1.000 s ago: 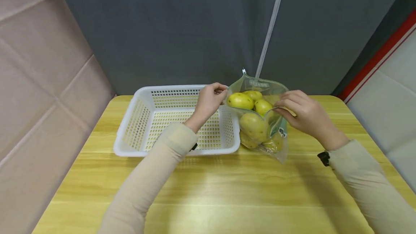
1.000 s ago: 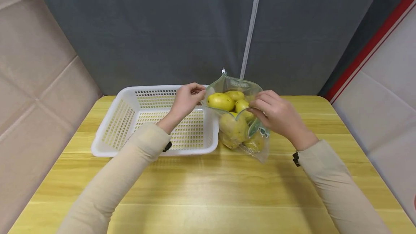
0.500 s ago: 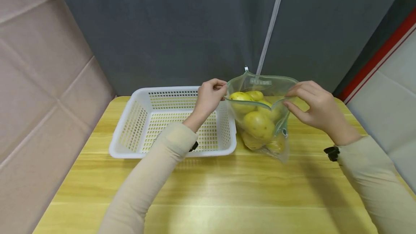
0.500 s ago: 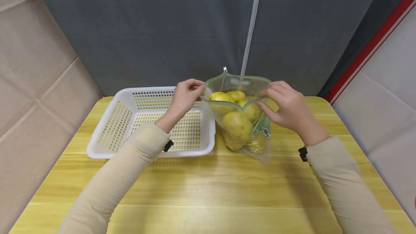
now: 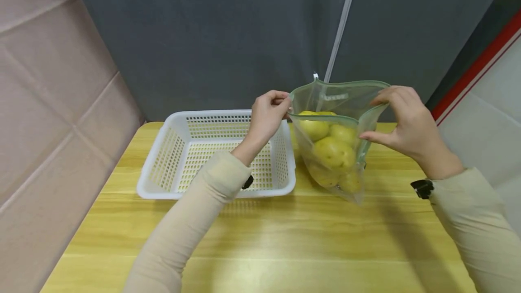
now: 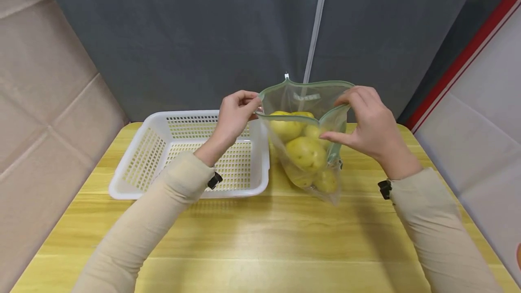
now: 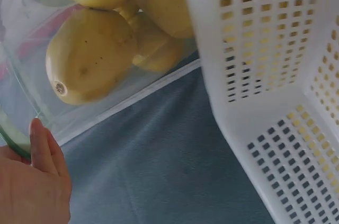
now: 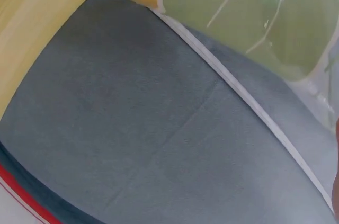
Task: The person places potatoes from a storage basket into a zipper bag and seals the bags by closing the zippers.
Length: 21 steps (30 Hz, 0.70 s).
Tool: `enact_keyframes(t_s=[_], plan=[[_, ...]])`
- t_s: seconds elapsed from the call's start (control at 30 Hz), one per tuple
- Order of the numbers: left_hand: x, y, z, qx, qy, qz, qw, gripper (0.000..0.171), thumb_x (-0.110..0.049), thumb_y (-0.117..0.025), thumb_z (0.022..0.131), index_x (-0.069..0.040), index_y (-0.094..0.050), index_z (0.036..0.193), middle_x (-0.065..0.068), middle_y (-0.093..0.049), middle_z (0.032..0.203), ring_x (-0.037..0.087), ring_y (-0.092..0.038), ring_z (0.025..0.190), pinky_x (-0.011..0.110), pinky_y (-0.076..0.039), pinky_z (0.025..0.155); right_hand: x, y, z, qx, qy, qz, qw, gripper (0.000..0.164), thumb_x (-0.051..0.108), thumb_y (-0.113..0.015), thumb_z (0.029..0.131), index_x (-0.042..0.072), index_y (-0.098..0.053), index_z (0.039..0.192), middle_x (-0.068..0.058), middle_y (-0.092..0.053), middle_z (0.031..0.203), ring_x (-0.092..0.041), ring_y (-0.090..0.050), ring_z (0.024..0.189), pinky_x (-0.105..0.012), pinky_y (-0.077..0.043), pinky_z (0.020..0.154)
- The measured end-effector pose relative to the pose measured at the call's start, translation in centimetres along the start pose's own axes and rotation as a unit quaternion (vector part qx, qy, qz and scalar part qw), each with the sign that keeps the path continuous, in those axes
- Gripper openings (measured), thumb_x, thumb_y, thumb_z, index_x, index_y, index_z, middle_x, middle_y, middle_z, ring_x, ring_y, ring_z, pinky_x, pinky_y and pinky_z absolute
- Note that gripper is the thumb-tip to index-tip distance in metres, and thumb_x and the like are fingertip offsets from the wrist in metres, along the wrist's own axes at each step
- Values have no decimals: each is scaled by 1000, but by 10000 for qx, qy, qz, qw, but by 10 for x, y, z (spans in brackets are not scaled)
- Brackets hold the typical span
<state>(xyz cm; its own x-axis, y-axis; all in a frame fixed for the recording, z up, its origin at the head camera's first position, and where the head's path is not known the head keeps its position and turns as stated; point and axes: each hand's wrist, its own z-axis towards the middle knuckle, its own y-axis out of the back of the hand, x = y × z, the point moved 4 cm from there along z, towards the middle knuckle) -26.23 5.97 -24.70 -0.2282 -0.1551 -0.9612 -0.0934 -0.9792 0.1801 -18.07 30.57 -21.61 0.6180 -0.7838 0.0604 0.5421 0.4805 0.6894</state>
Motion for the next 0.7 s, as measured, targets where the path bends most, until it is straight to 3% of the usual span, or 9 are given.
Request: enact_keyframes(t_s=[0.23, 0.47, 0.57, 0.7], plan=[[-17, 4, 0, -176, -277, -352, 9988, 23, -14, -55, 96, 0, -64, 112, 14, -68, 95, 8, -62, 73, 26, -58, 72, 1, 4, 8, -287, -649, -88, 9974, 94, 79, -46, 77, -11, -51, 101, -30, -53, 103, -47, -43, 107, -58, -31, 104], [-28, 8, 1, -339, -365, -318, 9983, 24, -14, -55, 96, 0, -64, 112, 13, -67, 95, 5, -59, 69, 25, -57, 71, 3, -1, 14, -243, -1019, 68, 9945, 99, 82, -47, 74, -13, -46, 102, -33, -47, 108, -48, -39, 110, -59, -26, 108], [-31, 11, 1, -413, -370, -323, 9979, 24, -14, -55, 96, 0, -65, 112, 11, -66, 94, 4, -57, 67, 24, -57, 71, 5, -3, 16, -281, -1017, 170, 9943, 94, 79, -46, 78, -13, -46, 100, -34, -46, 109, -49, -39, 117, -59, -26, 109], [-31, 12, 1, -372, -288, -392, 9981, 23, -14, -55, 96, 0, -64, 113, 8, -65, 90, 4, -56, 67, 20, -55, 68, 10, -7, 18, -361, -672, 392, 9963, 82, 69, -44, 86, -12, -49, 99, -34, -48, 108, -51, -37, 125, -59, -24, 113]])
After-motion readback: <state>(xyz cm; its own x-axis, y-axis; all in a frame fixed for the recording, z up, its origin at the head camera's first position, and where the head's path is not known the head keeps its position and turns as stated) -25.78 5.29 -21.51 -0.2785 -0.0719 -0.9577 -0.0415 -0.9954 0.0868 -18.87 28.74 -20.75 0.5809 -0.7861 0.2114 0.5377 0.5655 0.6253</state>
